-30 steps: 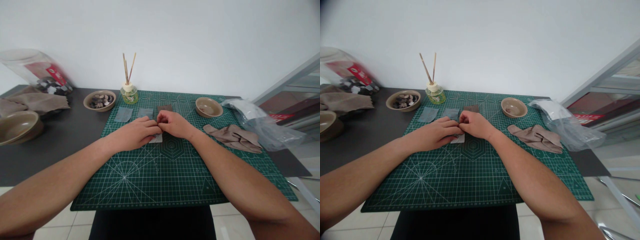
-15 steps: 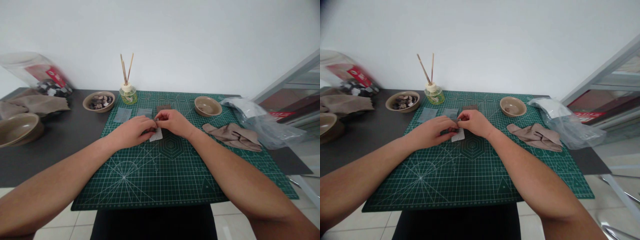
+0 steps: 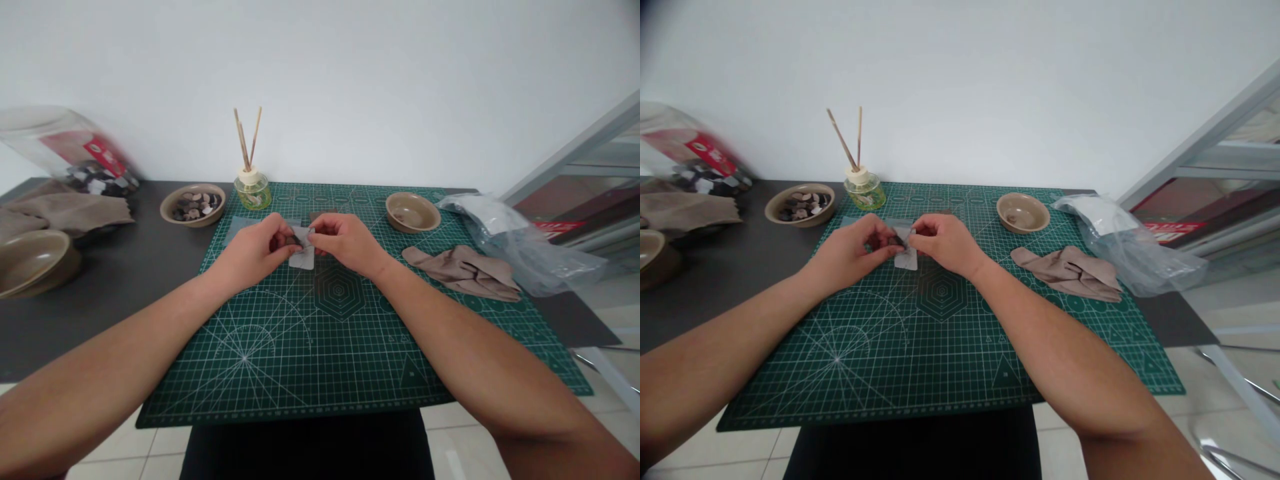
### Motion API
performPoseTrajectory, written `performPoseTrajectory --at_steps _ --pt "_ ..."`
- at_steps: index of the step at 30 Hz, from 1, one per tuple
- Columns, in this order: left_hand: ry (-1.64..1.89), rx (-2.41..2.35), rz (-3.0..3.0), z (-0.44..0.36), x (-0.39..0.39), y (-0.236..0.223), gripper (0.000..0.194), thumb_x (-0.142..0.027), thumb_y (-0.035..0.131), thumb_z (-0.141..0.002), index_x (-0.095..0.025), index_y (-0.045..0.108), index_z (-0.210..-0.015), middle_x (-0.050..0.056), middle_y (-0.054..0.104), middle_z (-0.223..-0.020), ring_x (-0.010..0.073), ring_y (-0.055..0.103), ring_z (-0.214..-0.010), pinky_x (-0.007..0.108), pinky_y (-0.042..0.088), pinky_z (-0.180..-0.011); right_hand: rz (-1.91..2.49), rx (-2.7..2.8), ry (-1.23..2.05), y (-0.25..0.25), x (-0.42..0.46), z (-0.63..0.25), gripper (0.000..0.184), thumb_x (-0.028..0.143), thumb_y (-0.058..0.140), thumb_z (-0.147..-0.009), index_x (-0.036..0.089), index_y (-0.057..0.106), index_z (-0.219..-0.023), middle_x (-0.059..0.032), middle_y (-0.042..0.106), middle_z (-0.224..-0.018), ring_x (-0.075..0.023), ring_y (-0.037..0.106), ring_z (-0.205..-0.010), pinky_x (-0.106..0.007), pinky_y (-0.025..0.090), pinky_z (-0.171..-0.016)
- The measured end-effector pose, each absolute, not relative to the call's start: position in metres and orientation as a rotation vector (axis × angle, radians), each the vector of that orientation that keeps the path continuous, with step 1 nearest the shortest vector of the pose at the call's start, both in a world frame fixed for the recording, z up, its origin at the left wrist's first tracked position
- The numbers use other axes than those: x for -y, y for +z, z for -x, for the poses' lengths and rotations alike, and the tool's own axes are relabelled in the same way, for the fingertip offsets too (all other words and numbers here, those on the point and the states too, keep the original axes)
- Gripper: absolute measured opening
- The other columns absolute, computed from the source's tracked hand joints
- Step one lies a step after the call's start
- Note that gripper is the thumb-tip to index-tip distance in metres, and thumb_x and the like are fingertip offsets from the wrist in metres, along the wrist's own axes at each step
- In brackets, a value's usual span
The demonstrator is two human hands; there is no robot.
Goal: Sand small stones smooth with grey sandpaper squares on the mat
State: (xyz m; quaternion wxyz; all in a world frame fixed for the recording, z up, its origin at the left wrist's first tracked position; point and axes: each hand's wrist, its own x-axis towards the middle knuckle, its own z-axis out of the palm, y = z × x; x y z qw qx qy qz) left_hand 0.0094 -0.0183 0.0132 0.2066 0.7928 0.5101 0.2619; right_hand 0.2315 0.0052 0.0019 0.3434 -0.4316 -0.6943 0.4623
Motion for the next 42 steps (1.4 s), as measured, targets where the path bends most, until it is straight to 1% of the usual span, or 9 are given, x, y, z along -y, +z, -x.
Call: performPoseTrajectory --at_steps 4,8,12,15,20,23,28,36,42 --pt "0.872 -1.450 -2.106 -0.007 0.019 0.014 0.026 -0.043 0.075 -0.090 -0.024 0.058 -0.094 -0.005 0.060 -0.070 0.0153 0.057 -0.063 0.030 0.045 -0.065 1.233 1.697 0.821 0.008 -0.011 -0.243 0.013 0.026 0.069 -0.084 0.022 0.073 -0.095 0.0023 0.069 -0.079 -0.0161 0.062 -0.074 -0.031 0.049 -0.073" --pt "0.953 -1.420 -2.021 -0.005 0.017 0.010 0.027 -0.042 0.076 -0.089 -0.024 0.057 -0.095 -0.005 0.059 -0.069 0.0141 0.055 -0.061 0.029 0.046 -0.063 1.415 1.571 0.501 0.017 -0.020 -0.259 0.005 0.022 0.062 -0.087 0.023 0.067 -0.090 0.0006 0.066 -0.080 -0.0178 0.059 -0.077 -0.034 0.048 -0.077" --pt "0.969 -1.410 -1.998 -0.004 0.015 0.006 0.028 -0.044 0.077 -0.088 -0.023 0.058 -0.094 -0.005 0.058 -0.068 0.0142 0.055 -0.061 0.029 0.046 -0.061 1.508 1.563 0.321 0.020 -0.027 -0.271 0.008 0.020 0.054 -0.090 0.025 0.059 -0.086 -0.0033 0.068 -0.091 -0.0206 0.061 -0.085 -0.036 0.049 -0.081" --pt "0.965 -1.432 -1.989 -0.004 0.015 0.006 0.028 -0.044 0.077 -0.087 -0.023 0.058 -0.093 -0.006 0.057 -0.067 0.0142 0.055 -0.060 0.029 0.045 -0.061 1.567 1.607 0.236 0.018 -0.030 -0.275 0.011 0.020 0.055 -0.091 0.026 0.053 -0.082 -0.0048 0.067 -0.092 -0.0239 0.062 -0.093 -0.038 0.050 -0.084" --pt "0.962 -1.429 -1.963 -0.006 0.015 0.008 0.028 -0.044 0.077 -0.087 -0.024 0.057 -0.091 -0.006 0.057 -0.066 0.0140 0.054 -0.059 0.029 0.045 -0.060 1.669 1.624 0.175 0.016 -0.031 -0.279 0.018 0.016 0.060 -0.088 0.027 0.050 -0.078 -0.0068 0.067 -0.093 -0.0264 0.063 -0.095 -0.045 0.051 -0.093" --pt "0.966 -1.430 -1.974 -0.006 0.014 0.008 0.028 -0.044 0.076 -0.087 -0.024 0.057 -0.091 -0.006 0.057 -0.066 0.0143 0.054 -0.059 0.030 0.045 -0.060 1.702 1.677 0.211 0.015 -0.031 -0.279 0.021 0.016 0.062 -0.087 0.027 0.049 -0.074 -0.0086 0.069 -0.091 -0.0275 0.064 -0.095 -0.046 0.052 -0.092" --pt "0.968 -1.419 -1.975 -0.005 0.013 0.006 0.028 -0.044 0.076 -0.087 -0.024 0.056 -0.090 -0.006 0.057 -0.065 0.0146 0.054 -0.059 0.030 0.044 -0.059 1.830 1.814 0.275 0.015 -0.029 -0.279 0.016 0.016 0.065 -0.084 0.025 0.055 -0.076 -0.0130 0.071 -0.095 -0.0321 0.067 -0.100 -0.048 0.053 -0.093" --pt "0.955 -1.418 -1.989 -0.004 0.012 0.006 0.027 -0.042 0.075 -0.087 -0.024 0.055 -0.090 -0.006 0.057 -0.066 0.0141 0.054 -0.060 0.030 0.044 -0.061 1.951 2.049 0.345 0.016 -0.025 -0.274 0.009 0.012 0.065 -0.086 0.020 0.069 -0.087 -0.0177 0.079 -0.101 -0.0326 0.074 -0.099 -0.042 0.054 -0.086" --pt "0.987 -1.404 -1.951 -0.004 0.009 0.001 0.025 -0.042 0.074 -0.085 -0.024 0.056 -0.088 -0.006 0.056 -0.065 0.0147 0.053 -0.059 0.031 0.042 -0.060 2.065 2.142 0.232 0.023 -0.017 -0.267 0.029 0.016 0.053 -0.096 0.014 0.075 -0.116 -0.0201 0.083 -0.117 -0.0343 0.077 -0.111 -0.039 0.053 -0.086"
